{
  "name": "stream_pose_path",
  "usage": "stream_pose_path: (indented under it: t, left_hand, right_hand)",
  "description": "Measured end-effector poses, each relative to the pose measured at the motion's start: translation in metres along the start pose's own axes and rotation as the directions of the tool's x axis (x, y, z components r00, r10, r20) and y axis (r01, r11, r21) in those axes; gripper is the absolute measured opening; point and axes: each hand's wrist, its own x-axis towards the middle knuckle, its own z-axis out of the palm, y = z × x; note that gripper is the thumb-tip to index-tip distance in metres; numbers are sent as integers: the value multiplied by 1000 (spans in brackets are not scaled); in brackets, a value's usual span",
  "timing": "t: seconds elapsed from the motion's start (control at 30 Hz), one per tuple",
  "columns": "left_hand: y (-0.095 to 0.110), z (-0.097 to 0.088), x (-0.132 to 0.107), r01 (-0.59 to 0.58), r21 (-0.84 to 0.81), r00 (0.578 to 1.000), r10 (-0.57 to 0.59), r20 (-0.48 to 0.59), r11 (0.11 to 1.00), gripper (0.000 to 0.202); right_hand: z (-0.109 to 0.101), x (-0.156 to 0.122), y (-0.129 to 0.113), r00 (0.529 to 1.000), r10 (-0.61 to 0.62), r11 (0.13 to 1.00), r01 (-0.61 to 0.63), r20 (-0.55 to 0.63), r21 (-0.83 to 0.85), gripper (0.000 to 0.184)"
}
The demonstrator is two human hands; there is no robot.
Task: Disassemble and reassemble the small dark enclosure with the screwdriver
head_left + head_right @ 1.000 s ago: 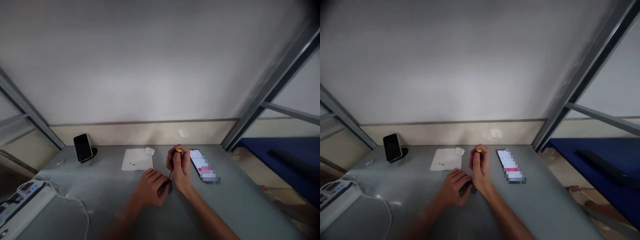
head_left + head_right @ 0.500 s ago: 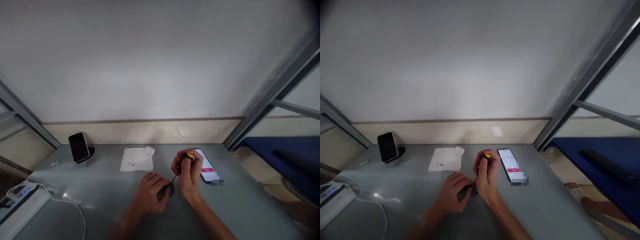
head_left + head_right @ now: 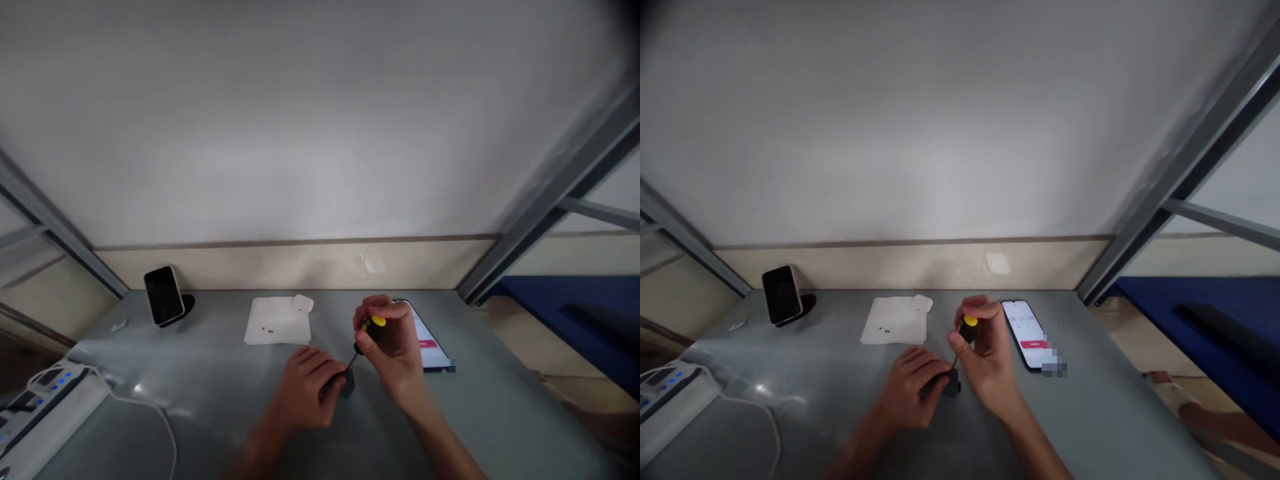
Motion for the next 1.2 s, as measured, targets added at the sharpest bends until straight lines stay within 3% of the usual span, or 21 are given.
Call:
stream_pose_path:
  t: [0.27,0.47,0.73,0.83,0.97,1.1,1.2]
  left_hand:
    - [1,1,0,2,-4,1000,-2,-27,1000,13]
    - [1,2,0,-22,-14,997,21,-71,1000,15]
    - [0,2,-1,-24,0,997,24,-71,1000,15]
    - [1,3,0,-29,-9,997,28,-79,1000,14]
    - [2,2,2,-39,-19,995,37,-94,999,13]
    - [2,0,2,-19,7,998,20,-66,1000,11]
    - [1,0,0,23,39,1000,-23,-3,999,18]
  right_hand:
    - [-6,-1,-7,990,40,999,-39,134,-13,18]
    - [-14,-1,-1,976,133,986,-148,171,76,22]
    - [-6,-1,3,999,31,999,-30,-26,22,27]
    - [-7,-3,0,994,78,997,-80,78,25,25]
    - [-11,-5,-3,954,145,988,-154,264,14,24]
    - [-10,-5,-5,950,116,988,-139,291,60,22]
    - [-6,-3,-6,967,48,996,-66,249,65,13]
